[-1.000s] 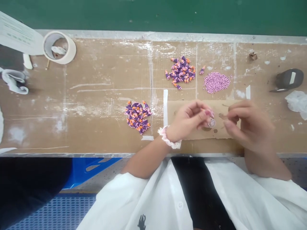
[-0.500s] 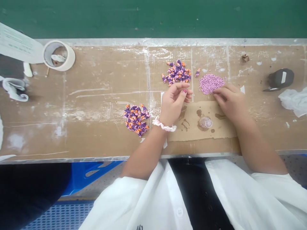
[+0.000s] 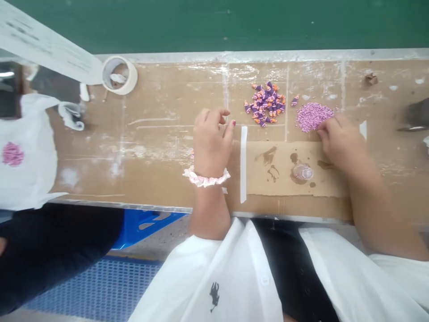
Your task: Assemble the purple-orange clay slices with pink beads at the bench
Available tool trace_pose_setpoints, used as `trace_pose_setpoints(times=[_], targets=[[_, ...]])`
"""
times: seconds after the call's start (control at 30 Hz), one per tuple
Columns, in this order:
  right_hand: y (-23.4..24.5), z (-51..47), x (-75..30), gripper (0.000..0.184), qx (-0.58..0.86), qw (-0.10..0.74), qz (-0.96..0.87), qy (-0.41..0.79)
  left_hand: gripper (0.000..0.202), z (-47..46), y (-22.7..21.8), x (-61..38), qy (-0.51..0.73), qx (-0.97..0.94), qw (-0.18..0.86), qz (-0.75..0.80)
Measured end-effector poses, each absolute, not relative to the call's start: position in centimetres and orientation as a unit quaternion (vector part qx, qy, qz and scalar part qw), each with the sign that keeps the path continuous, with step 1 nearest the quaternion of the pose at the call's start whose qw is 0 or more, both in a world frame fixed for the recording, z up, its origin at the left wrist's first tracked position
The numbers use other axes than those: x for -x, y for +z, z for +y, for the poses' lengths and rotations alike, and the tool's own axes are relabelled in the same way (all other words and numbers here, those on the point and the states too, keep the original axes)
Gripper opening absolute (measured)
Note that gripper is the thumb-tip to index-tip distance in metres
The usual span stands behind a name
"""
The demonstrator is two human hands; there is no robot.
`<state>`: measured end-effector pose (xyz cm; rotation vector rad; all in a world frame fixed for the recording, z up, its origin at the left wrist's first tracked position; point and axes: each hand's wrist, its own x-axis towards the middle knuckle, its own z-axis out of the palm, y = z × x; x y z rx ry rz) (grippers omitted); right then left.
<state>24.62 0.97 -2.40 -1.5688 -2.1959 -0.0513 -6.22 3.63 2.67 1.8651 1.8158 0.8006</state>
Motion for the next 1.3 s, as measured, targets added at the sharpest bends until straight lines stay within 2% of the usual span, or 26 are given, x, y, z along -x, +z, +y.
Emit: trace_pose_setpoints(times=[0.1,0.23,0.33,0.47,0.57,0.67,0.77,0.87,0.97,1.03,1.13,1.3], targets=[[-2.6,1.0,-24.9,0.010,0.557,0.246,-0.793,-0.010,0.006,3.7,3.2,7.9,0.198,-0.645,0.192,0.713],[-1.7,0.3,-24.8,0.010,0.569,0.286,-0.771,0.028,0.011,3.3,3.6,9.1,0.060,-0.623,0.240,0.742],[-1.0,-0.1,-24.4,0.012,0.572,0.302,-0.761,0.048,0.008,3.1,4.0,9.3,0.005,-0.607,0.269,0.748],[-0.6,-0.2,-23.7,0.012,0.558,0.316,-0.764,0.074,0.019,3.2,4.4,8.6,-0.080,-0.575,0.275,0.766],[-0.4,-0.4,-23.2,0.010,0.567,0.320,-0.753,0.094,0.022,3.3,4.2,8.0,-0.101,-0.577,0.255,0.769],[-0.1,-0.7,-22.9,0.008,0.572,0.340,-0.738,0.112,0.021,3.3,3.7,7.6,-0.045,-0.596,0.222,0.770],[0.2,-1.1,-22.6,0.004,0.568,0.384,-0.709,0.164,0.016,3.3,3.3,6.8,0.100,-0.635,0.249,0.725],[1.0,-1.5,-21.9,0.008,0.530,0.441,-0.653,0.314,0.010,2.7,3.3,5.1,0.244,-0.662,0.412,0.577],[2.1,-2.0,-20.8,0.013,0.479,0.468,-0.578,0.466,0.011,1.7,3.4,2.9,0.304,-0.610,0.599,0.422],[2.7,-2.3,-20.1,0.016,0.459,0.469,-0.544,0.522,0.016,0.9,3.1,1.6,0.327,-0.539,0.683,0.369],[2.8,-2.8,-19.5,0.015,0.431,0.479,-0.547,0.535,0.024,-0.1,2.4,0.0,0.368,-0.442,0.745,0.337],[2.2,-3.6,-19.3,0.004,0.417,0.476,-0.646,0.427,0.028,-1.2,2.0,-1.3,0.324,-0.371,0.824,0.279]])
